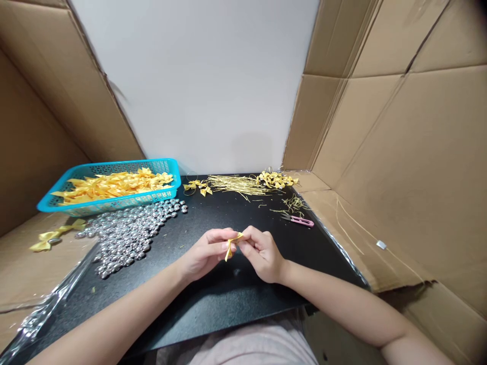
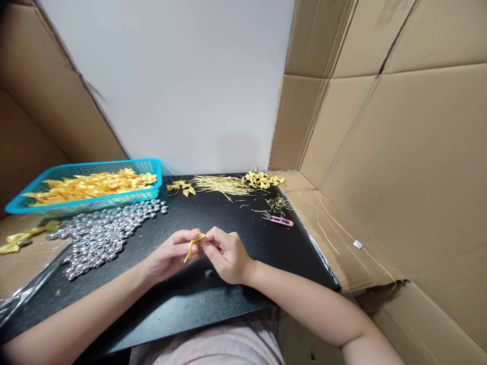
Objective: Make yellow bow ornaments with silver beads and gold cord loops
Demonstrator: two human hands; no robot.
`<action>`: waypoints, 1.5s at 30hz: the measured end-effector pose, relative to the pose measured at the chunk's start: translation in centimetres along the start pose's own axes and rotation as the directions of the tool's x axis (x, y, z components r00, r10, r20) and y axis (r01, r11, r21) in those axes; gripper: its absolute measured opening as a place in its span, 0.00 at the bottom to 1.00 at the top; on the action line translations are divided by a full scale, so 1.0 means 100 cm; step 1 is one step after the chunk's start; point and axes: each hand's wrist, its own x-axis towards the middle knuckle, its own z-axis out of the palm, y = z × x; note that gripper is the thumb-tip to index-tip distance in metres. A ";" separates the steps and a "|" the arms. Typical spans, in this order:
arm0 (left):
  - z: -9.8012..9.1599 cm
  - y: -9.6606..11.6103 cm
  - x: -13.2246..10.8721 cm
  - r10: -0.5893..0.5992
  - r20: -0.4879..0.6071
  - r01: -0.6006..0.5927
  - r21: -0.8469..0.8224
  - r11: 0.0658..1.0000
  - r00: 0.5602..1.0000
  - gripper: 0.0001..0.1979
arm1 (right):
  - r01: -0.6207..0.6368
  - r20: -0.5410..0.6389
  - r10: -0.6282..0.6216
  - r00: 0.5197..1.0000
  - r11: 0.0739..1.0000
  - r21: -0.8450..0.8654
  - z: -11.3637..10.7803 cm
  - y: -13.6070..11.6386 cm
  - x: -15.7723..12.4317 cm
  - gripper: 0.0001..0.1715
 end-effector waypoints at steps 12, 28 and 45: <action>0.001 0.003 -0.002 0.077 0.054 -0.084 0.153 0.985 0.996 0.08 | 0.065 -0.019 -0.067 0.998 0.992 -0.104 0.001 0.004 -0.005 0.10; 0.007 0.009 -0.007 0.108 0.155 -0.149 0.286 0.947 0.982 0.08 | 0.176 -0.007 -0.178 0.984 0.977 -0.120 -0.002 0.003 -0.010 0.07; 0.024 0.003 -0.018 -0.069 0.063 0.074 -0.083 0.994 0.996 0.10 | 0.223 0.036 -0.220 0.975 0.969 -0.105 -0.008 -0.013 -0.005 0.07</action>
